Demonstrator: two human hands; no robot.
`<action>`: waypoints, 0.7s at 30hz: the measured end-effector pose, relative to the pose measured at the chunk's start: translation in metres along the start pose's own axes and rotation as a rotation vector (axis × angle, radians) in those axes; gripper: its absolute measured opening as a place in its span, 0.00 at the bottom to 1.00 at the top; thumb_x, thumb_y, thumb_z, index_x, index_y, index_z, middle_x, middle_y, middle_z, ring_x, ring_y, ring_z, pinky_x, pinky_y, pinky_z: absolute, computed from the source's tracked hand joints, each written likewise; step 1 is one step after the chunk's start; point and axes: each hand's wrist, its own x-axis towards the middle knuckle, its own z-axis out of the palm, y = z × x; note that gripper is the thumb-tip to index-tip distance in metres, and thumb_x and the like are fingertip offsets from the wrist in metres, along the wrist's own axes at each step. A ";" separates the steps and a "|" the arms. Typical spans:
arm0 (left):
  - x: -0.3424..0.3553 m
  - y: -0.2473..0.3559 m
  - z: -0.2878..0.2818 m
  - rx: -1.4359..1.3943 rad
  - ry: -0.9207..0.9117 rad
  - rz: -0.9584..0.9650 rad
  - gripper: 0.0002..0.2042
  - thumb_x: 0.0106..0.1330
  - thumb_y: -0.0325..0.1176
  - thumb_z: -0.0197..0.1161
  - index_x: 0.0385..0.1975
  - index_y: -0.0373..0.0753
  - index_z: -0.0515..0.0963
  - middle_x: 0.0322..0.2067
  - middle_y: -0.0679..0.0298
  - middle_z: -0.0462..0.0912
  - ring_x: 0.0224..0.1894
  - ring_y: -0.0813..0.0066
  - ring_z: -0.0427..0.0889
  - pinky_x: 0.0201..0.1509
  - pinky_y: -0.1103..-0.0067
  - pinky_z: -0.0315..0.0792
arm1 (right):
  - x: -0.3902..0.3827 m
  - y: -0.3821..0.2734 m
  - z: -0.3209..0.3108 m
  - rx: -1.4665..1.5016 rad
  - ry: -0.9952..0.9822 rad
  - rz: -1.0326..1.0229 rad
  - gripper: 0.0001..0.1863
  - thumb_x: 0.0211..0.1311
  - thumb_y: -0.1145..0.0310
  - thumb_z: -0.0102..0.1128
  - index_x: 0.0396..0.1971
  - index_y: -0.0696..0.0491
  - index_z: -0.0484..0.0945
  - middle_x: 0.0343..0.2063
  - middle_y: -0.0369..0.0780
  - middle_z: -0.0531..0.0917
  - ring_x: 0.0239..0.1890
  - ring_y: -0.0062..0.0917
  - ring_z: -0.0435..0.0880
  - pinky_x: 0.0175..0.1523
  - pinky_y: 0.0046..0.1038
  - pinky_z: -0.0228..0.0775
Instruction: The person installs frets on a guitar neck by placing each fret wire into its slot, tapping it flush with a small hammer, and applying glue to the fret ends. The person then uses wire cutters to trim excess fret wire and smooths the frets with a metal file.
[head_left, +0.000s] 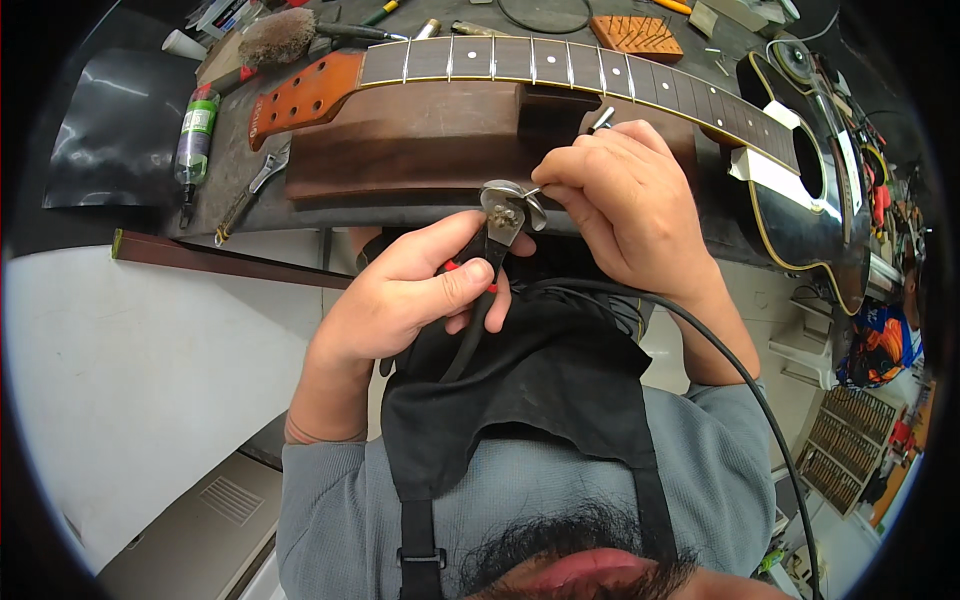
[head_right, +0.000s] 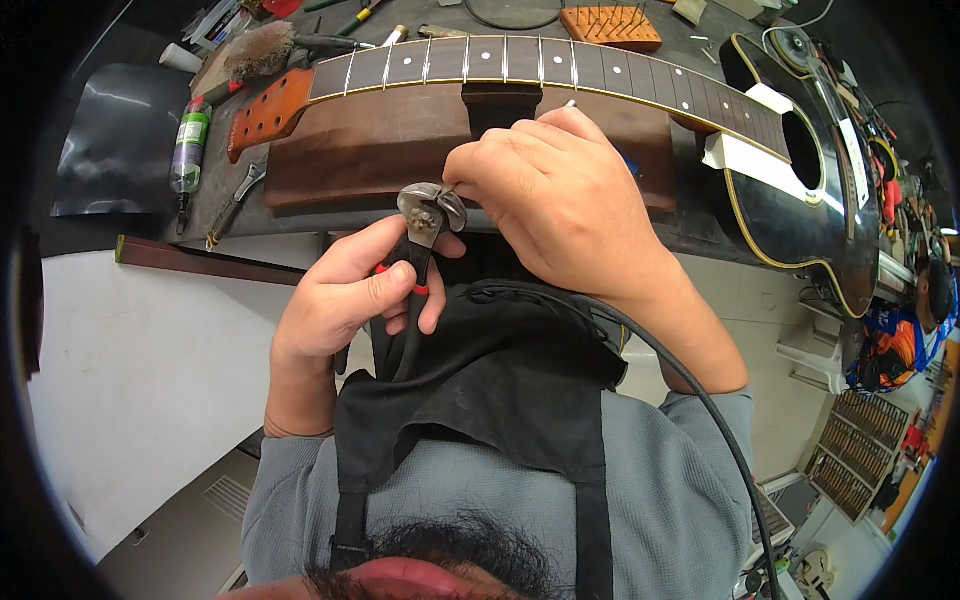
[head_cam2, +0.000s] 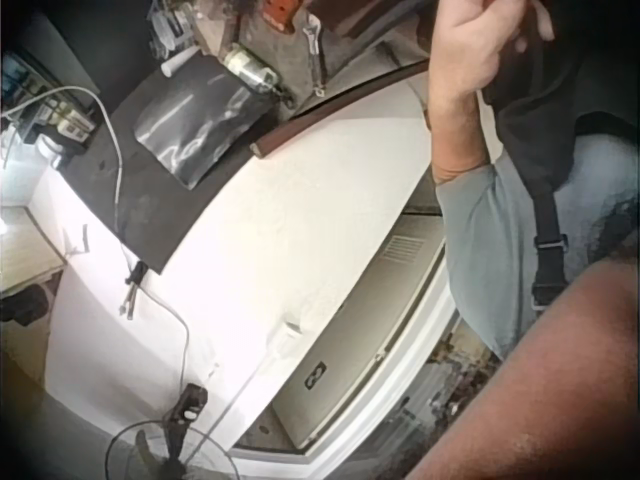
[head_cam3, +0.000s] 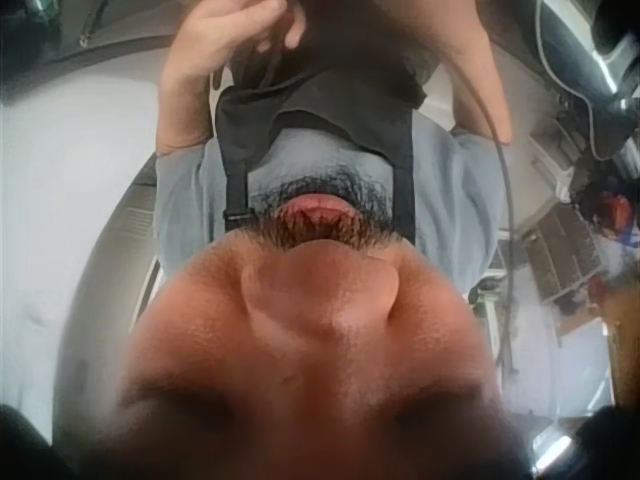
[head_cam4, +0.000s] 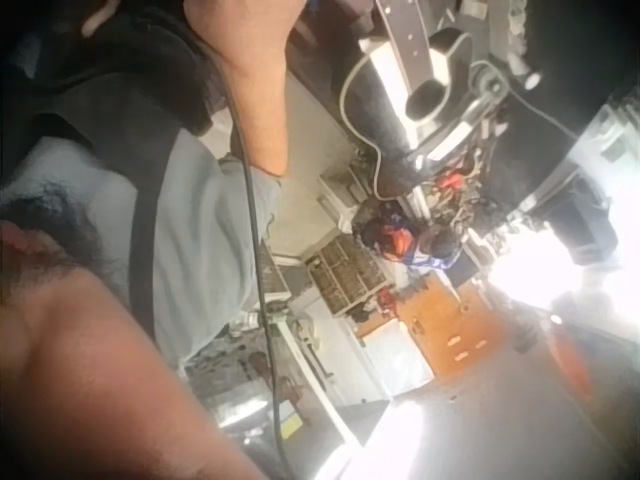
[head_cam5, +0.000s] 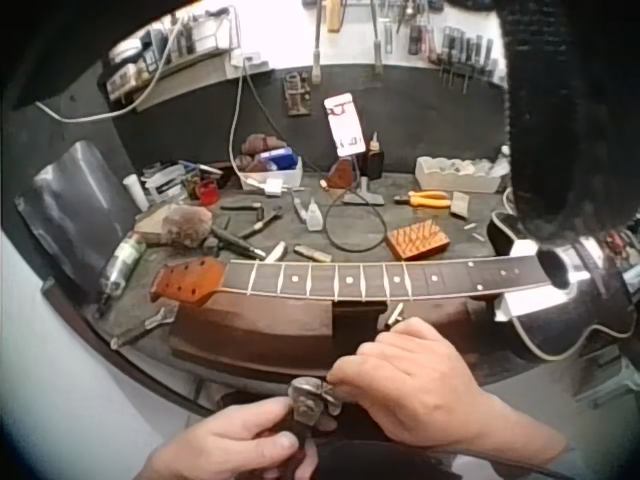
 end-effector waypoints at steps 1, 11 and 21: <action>0.000 0.000 0.000 -0.006 0.003 0.005 0.28 0.80 0.40 0.59 0.72 0.26 0.70 0.49 0.57 0.86 0.36 0.78 0.85 0.32 0.84 0.72 | 0.000 0.001 0.002 -0.001 0.027 -0.010 0.14 0.56 0.76 0.71 0.42 0.49 0.81 0.31 0.33 0.83 0.34 0.30 0.85 0.44 0.33 0.70; 0.001 -0.003 0.001 -0.049 0.008 0.042 0.28 0.82 0.40 0.59 0.74 0.26 0.68 0.56 0.56 0.84 0.37 0.77 0.85 0.32 0.85 0.72 | -0.001 0.000 0.003 -0.020 0.031 0.009 0.14 0.57 0.76 0.71 0.43 0.50 0.81 0.30 0.33 0.85 0.32 0.30 0.85 0.43 0.33 0.69; -0.001 0.006 -0.001 -0.047 -0.018 0.014 0.30 0.79 0.39 0.60 0.73 0.24 0.69 0.40 0.50 0.88 0.36 0.76 0.85 0.36 0.83 0.78 | 0.004 -0.003 -0.006 -0.032 0.111 0.012 0.13 0.60 0.76 0.73 0.44 0.53 0.82 0.36 0.38 0.82 0.38 0.32 0.82 0.47 0.35 0.73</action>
